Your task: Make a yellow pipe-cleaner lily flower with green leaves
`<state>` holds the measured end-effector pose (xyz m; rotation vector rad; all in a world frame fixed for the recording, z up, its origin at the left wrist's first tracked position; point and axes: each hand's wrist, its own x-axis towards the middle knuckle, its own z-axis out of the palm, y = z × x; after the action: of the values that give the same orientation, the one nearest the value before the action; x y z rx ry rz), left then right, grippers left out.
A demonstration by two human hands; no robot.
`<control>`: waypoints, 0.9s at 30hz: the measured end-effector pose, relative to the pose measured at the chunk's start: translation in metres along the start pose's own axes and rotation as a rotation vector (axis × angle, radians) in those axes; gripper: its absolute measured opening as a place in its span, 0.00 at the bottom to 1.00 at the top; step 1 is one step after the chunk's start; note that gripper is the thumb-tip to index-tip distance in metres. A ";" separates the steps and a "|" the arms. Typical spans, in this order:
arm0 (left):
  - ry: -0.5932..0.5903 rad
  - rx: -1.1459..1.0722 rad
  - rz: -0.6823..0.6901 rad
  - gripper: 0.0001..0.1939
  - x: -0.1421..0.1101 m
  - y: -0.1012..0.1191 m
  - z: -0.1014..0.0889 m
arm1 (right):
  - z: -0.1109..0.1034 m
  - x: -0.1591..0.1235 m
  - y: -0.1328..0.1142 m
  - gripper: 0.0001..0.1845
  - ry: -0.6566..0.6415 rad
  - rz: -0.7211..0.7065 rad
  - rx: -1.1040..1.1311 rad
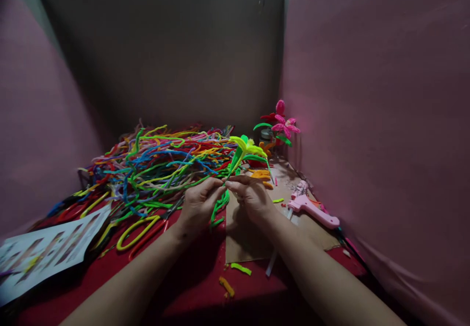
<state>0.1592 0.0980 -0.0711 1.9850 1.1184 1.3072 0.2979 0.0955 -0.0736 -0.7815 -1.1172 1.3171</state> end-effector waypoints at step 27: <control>-0.016 0.239 0.116 0.09 -0.001 -0.004 0.000 | 0.002 -0.004 -0.004 0.07 0.018 -0.007 -0.108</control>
<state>0.1576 0.0994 -0.0746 2.2592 1.2157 1.2625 0.2976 0.0907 -0.0698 -0.8660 -1.1827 1.2493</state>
